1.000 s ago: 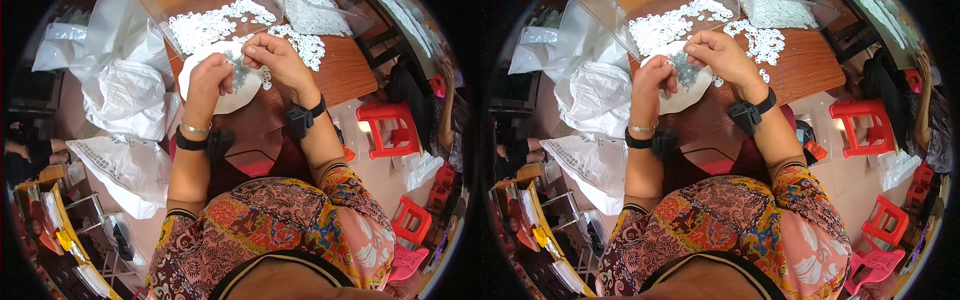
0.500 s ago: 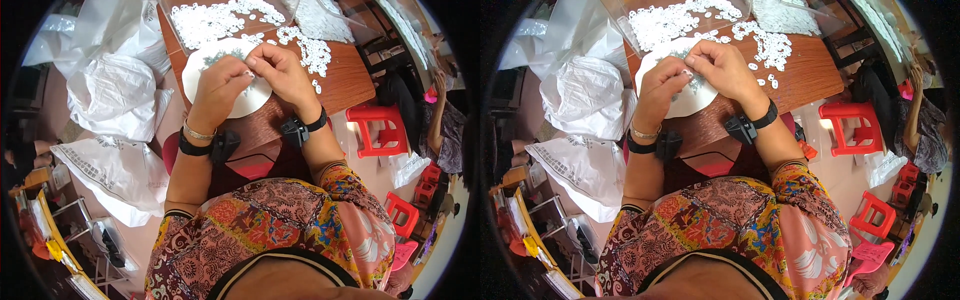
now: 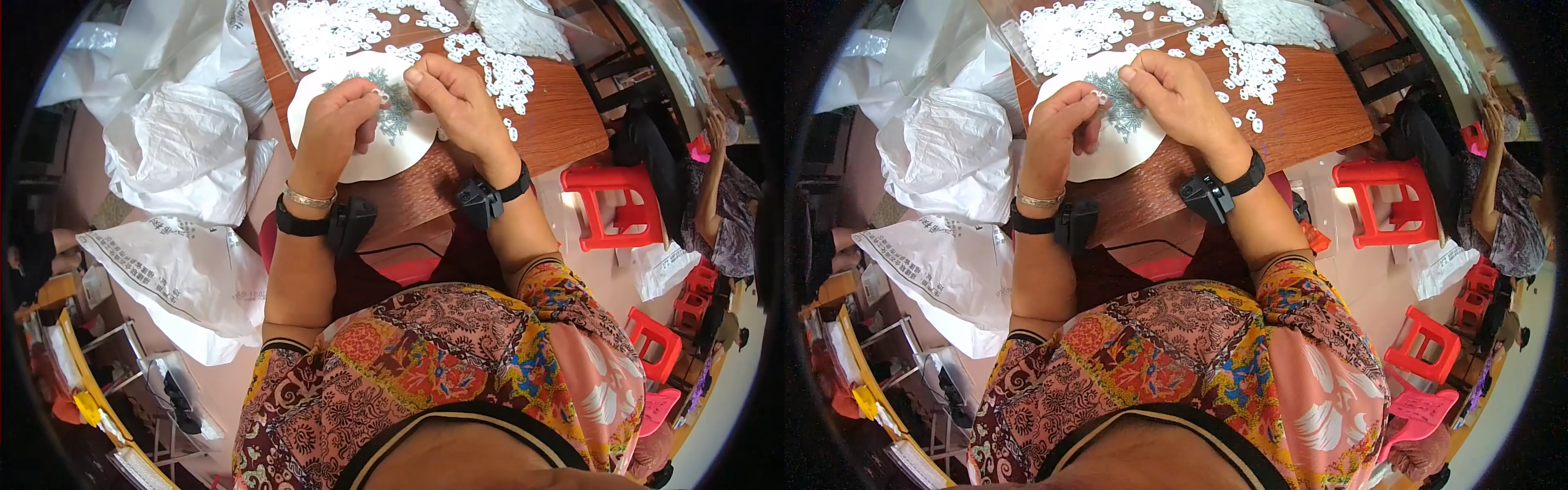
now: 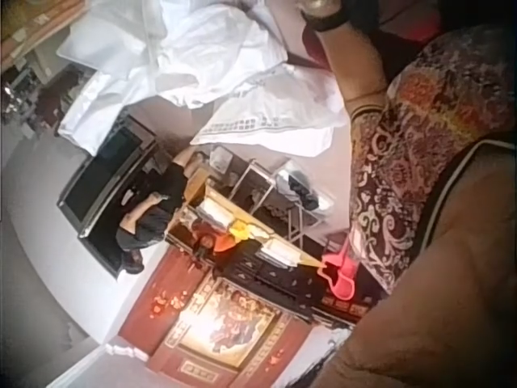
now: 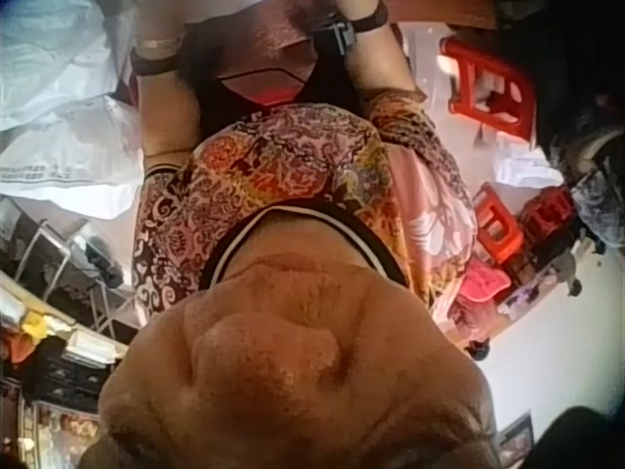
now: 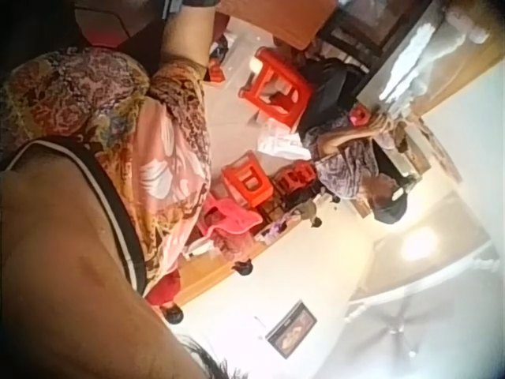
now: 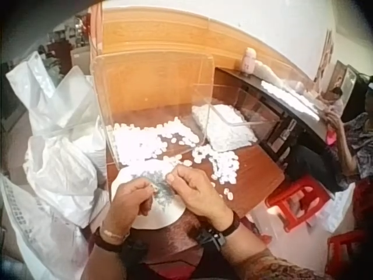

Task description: Manually assembling small white plastic components by inserting tiny metal pins or parts into them.

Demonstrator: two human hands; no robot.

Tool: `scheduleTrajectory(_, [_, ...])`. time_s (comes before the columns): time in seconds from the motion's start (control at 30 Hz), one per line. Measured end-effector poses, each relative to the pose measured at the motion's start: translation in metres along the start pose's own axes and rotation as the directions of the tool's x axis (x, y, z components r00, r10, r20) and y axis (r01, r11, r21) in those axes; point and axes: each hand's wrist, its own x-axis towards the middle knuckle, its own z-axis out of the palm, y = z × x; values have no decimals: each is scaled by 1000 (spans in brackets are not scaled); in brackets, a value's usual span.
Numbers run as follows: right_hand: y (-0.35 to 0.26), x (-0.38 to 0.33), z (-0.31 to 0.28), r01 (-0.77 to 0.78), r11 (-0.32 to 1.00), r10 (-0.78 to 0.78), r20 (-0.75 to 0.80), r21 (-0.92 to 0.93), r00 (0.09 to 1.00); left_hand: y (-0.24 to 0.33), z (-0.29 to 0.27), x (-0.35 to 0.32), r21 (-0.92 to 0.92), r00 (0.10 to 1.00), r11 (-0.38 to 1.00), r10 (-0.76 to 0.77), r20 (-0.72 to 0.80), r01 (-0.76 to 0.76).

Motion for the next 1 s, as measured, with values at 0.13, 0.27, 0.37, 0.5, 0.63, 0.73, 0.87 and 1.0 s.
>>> scheduleTrajectory(0.13, [1,0,7,32,996,-33,21,78,999,-3,2,0,9,1000,1000,12,-17,-12])
scheduleTrajectory(0.27, [-1,-1,8,29,995,-31,21,91,999,-5,3,1,-35,999,999,25,-30,-26])
scheduleTrajectory(0.37, [-5,-2,9,18,994,-22,33,108,999,-7,4,2,-19,999,999,43,-30,-44])
scheduleTrajectory(0.5, [-5,-2,10,34,996,-38,39,86,999,-9,3,3,22,998,998,60,-32,-59])
scheduleTrajectory(0.63, [-8,-3,11,39,999,-41,57,23,998,-15,2,5,67,997,995,78,-23,-76])
scheduleTrajectory(0.73, [-7,-2,10,38,999,-39,65,21,997,-16,2,5,85,995,992,94,-20,-92])
scheduleTrajectory(0.87, [-4,-2,9,32,999,-33,57,15,998,-14,2,4,101,996,992,84,-40,-80])
scheduleTrajectory(1.0, [-4,-2,7,50,999,-50,57,13,997,-12,3,2,159,993,982,108,-42,-100])
